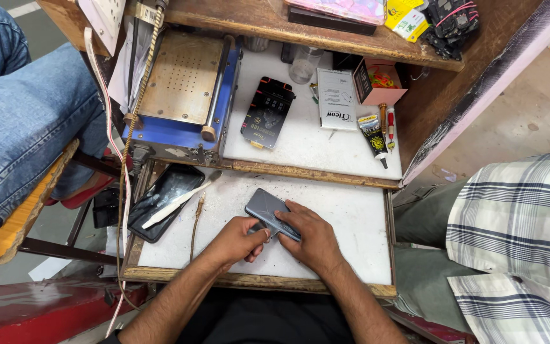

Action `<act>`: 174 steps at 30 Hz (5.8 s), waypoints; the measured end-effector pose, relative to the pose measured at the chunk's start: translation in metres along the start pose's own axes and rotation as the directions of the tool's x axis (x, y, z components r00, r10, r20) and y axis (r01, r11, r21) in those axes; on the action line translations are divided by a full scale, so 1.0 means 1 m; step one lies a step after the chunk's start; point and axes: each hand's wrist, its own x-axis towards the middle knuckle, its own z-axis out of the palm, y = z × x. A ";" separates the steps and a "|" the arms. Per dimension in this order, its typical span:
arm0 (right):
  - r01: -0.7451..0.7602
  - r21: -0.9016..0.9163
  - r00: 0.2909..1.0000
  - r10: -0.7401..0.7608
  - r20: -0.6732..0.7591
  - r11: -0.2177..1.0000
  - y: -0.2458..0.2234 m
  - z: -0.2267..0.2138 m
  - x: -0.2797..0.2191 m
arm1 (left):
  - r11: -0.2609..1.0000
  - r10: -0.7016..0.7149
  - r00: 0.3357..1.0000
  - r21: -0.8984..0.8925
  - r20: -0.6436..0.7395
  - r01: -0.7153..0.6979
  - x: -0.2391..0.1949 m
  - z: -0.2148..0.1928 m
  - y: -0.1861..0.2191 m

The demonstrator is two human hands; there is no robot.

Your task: The person removes a rubber band from a blue smartphone and places it on a shelf. They then pick up a black smartphone, remove its back cover, and extract the battery. The person places the battery on the workbench and sets the phone aside.

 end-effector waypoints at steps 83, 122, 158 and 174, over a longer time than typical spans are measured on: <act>0.045 0.007 0.938 -0.040 -0.345 0.999 -0.067 -0.085 -0.024 | 0.382 0.731 0.683 0.814 0.023 -0.436 -0.057 0.055 0.044; 0.329 0.286 0.874 -0.175 -0.454 0.900 -0.056 -0.035 -0.029 | 0.413 0.709 0.703 0.834 -0.044 -0.365 -0.094 0.079 0.121; 0.034 0.182 0.945 0.027 -0.326 0.983 -0.002 -0.002 -0.054 | 0.149 0.576 0.811 0.964 0.098 -0.222 -0.069 0.035 0.073; 0.028 0.085 0.954 -0.001 -0.301 0.996 0.002 0.007 -0.052 | 0.158 0.400 0.907 0.965 0.132 -0.210 -0.056 0.037 0.084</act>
